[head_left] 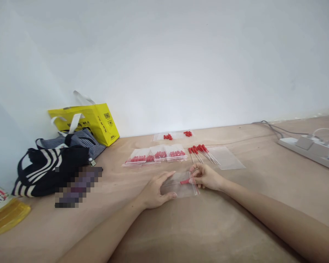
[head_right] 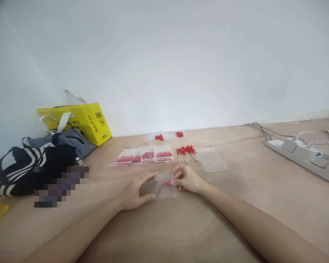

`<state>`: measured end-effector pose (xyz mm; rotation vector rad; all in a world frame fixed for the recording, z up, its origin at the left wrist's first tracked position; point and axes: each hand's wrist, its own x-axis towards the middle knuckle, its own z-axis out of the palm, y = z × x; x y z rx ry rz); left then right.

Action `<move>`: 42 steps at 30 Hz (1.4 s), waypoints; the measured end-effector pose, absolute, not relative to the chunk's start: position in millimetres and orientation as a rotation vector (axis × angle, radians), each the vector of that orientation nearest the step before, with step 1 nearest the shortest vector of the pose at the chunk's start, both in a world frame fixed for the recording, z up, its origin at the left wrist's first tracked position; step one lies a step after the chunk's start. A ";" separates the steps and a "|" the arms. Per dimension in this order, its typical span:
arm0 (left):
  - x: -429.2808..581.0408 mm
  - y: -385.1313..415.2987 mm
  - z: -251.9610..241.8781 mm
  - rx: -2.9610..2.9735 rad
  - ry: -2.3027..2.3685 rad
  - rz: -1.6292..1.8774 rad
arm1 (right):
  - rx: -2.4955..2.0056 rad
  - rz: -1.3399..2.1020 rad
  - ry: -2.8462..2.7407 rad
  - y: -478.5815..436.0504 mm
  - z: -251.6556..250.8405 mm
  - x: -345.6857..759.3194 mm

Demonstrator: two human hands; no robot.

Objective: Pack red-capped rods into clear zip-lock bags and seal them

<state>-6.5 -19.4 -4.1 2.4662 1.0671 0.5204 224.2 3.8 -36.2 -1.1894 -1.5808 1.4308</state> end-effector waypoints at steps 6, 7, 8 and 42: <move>-19.0 -20.7 -2.2 2.378 1.024 0.440 | -1.268 1.366 -1.661 12.0 -35.2 239.9; -18.9 -21.1 -1.8 2.375 1.027 0.439 | -1.295 1.319 -1.686 17.1 -33.0 243.6; -18.5 -21.4 -1.5 2.373 1.031 0.440 | -1.345 1.221 -1.705 23.2 -30.0 246.6; -12.7 -20.3 -6.2 2.351 1.086 0.481 | -1.215 1.023 -1.195 12.1 -29.1 259.2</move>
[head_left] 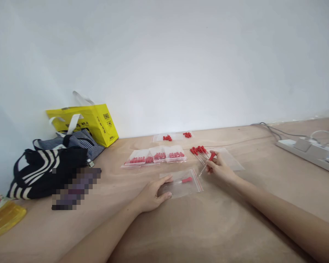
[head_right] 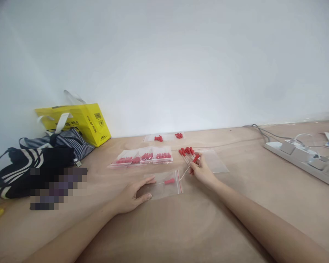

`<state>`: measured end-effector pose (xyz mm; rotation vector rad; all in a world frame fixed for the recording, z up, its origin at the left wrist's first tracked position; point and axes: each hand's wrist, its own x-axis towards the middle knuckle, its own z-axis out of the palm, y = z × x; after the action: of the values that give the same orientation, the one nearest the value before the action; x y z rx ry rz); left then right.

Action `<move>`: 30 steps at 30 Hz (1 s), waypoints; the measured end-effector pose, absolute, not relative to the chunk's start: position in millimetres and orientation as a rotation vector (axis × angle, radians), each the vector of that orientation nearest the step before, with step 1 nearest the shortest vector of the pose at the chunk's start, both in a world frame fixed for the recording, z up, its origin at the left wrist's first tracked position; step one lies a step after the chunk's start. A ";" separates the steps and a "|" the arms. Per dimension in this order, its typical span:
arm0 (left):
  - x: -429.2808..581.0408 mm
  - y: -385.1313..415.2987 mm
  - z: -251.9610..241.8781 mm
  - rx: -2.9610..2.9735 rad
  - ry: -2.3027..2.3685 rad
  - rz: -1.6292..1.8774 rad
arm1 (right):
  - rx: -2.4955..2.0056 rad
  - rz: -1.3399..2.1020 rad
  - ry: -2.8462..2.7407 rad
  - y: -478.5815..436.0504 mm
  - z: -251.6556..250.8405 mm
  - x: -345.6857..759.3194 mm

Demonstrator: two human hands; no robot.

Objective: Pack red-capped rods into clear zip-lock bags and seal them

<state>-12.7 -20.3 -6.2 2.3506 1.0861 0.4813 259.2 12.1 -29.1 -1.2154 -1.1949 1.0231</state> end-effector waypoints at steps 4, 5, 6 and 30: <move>-13.2 -20.4 -6.4 2.347 1.084 0.491 | -1.106 1.144 -1.078 5.2 -32.5 247.2; -13.2 -20.4 -6.3 2.343 1.083 0.490 | -1.080 1.186 -1.056 2.4 -32.1 244.5; -13.2 -20.5 -6.3 2.339 1.081 0.488 | -1.058 1.230 -1.043 -0.4 -31.8 242.2; -13.1 -20.3 -6.2 2.344 1.094 0.491 | -0.979 1.300 -1.918 1.0 -29.0 239.6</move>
<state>-13.1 -20.3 -6.2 2.3436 1.0938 0.4905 239.6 1.0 -29.0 -0.9793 -1.9183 1.2997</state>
